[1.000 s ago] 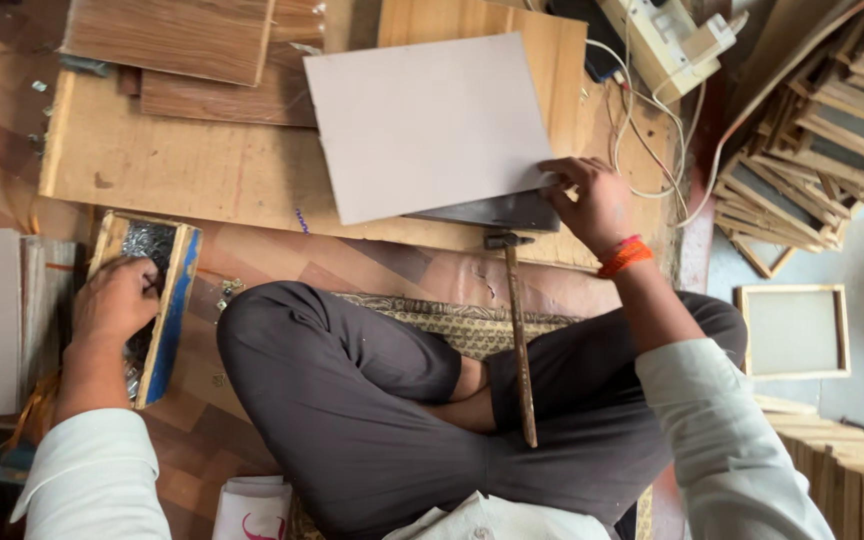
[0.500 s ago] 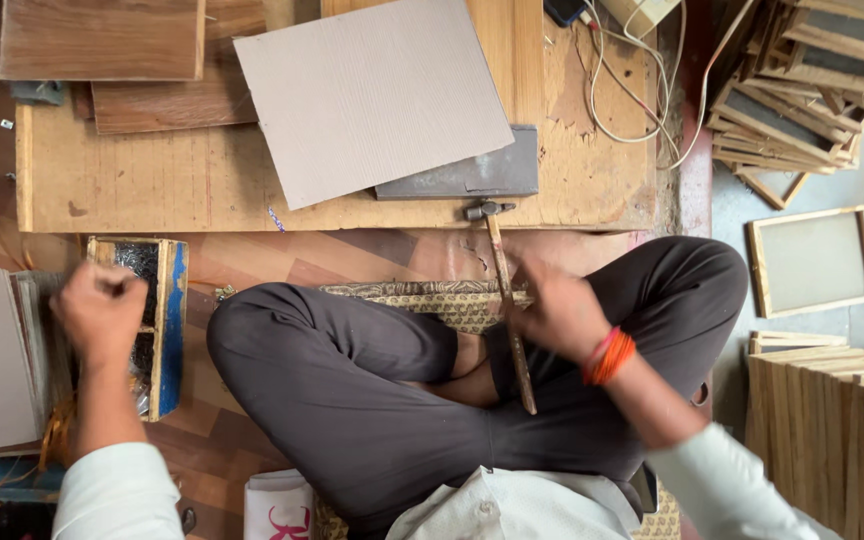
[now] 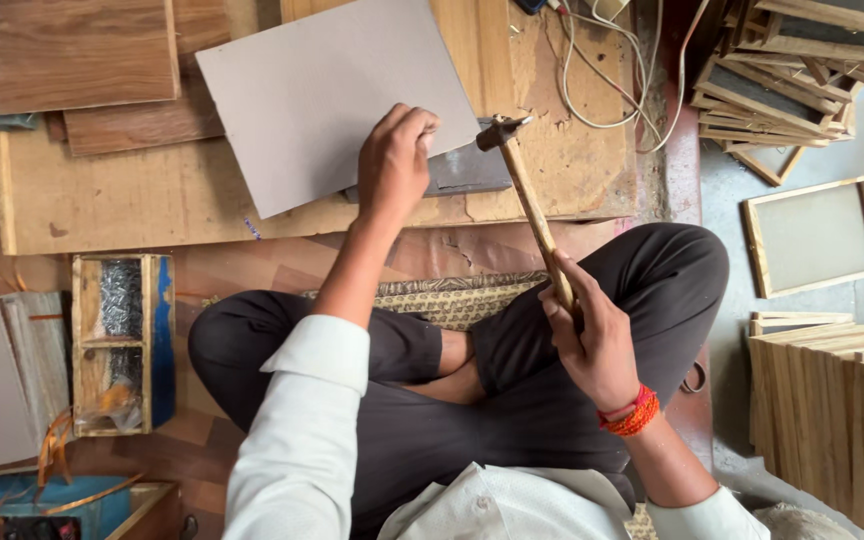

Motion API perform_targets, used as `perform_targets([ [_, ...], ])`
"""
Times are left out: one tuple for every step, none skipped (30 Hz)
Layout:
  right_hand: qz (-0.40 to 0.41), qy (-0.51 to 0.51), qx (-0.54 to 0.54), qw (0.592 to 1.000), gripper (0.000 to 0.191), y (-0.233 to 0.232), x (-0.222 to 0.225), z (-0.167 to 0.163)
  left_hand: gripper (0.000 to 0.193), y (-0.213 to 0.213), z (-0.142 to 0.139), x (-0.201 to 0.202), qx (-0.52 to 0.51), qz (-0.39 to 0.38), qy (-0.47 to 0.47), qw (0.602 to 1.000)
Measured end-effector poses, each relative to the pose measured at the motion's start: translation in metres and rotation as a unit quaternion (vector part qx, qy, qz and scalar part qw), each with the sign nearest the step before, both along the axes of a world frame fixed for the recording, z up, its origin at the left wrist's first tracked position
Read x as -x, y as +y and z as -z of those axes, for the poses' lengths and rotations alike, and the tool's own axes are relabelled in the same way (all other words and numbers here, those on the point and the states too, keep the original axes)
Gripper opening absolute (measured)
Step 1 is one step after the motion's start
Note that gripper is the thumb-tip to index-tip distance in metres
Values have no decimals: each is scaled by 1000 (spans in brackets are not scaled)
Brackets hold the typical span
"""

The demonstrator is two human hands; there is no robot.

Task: The person sits on the floor and assembles picture frames by placing a backing board onto a wooden frame and hammering nails into the corners. They repeatedly pick up frames, position the boards, and use a hammer to secure the components.

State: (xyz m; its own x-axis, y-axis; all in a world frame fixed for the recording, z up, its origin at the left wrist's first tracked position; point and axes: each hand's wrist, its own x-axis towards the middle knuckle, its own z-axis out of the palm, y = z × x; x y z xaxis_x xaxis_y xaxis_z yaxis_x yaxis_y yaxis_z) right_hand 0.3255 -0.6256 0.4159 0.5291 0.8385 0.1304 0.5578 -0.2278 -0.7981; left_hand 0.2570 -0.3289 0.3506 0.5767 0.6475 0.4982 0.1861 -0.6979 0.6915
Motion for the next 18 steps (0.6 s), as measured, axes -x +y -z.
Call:
perform_targets([
  [-5, -74, 6, 997, 57, 5, -6, -1, 16, 0, 3, -8, 6, -12, 11, 1000],
  [-5, -100, 11, 995, 55, 11, -11, -1, 14, 2, 7, -15, 12, -25, 24, 999],
  [-4, -123, 19, 992, 53, 17, -15, 0, 13, 3, 13, -19, 20, -37, 39, 998],
  [-3, -146, 26, 989, 50, 22, -18, 1, 14, 6, 20, -24, 10, -39, 35, 999],
  [1, -151, 40, 988, 50, 28, -20, 3, 16, 9, 27, -29, 0, -40, 29, 999],
  [4, -157, 54, 986, 50, 34, -22, 6, 19, 10, 35, -31, -8, -43, 23, 999],
  [6, -162, 69, 984, 50, 39, -23, 8, 19, 12, 42, -33, -21, -48, 50, 997],
  [5, -166, 79, 983, 51, 43, -25, 9, 20, 13, 49, -34, -33, -52, 78, 995],
  [4, -171, 87, 981, 53, 47, -25, 10, 20, 13, 55, -34, -46, -56, 105, 992],
  [2, -177, 94, 980, 54, 49, -26, 11, 20, 15, 61, -34, -42, -52, 125, 990],
  [2, -169, 82, 982, 52, 50, -25, 10, 20, 16, 65, -33, -38, -48, 144, 988],
  [0, -160, 69, 985, 51, 51, -25, 10, 20, 17, 69, -32, -34, -47, 163, 985],
  [-3, -152, 56, 987, 49, 52, -25, 9, 19, 18, 72, -31, -29, -44, 150, 987],
  [-3, -151, 44, 988, 47, 52, -24, 9, 20, 19, 75, -31, -25, -41, 138, 989],
  [0, -149, 33, 988, 45, 53, -21, 8, 21, 20, 77, -29, -21, -35, 125, 991],
  [3, -145, 23, 989, 42, 53, -19, 8, 21, 20, 78, -29, -27, -36, 124, 991],
  [5, -139, 32, 990, 43, 53, -17, 8, 22, 22, 79, -28, -32, -37, 121, 991],
  [7, -134, 41, 990, 43, 54, -15, 7, 22, 22, 79, -28, -37, -39, 118, 992],
])
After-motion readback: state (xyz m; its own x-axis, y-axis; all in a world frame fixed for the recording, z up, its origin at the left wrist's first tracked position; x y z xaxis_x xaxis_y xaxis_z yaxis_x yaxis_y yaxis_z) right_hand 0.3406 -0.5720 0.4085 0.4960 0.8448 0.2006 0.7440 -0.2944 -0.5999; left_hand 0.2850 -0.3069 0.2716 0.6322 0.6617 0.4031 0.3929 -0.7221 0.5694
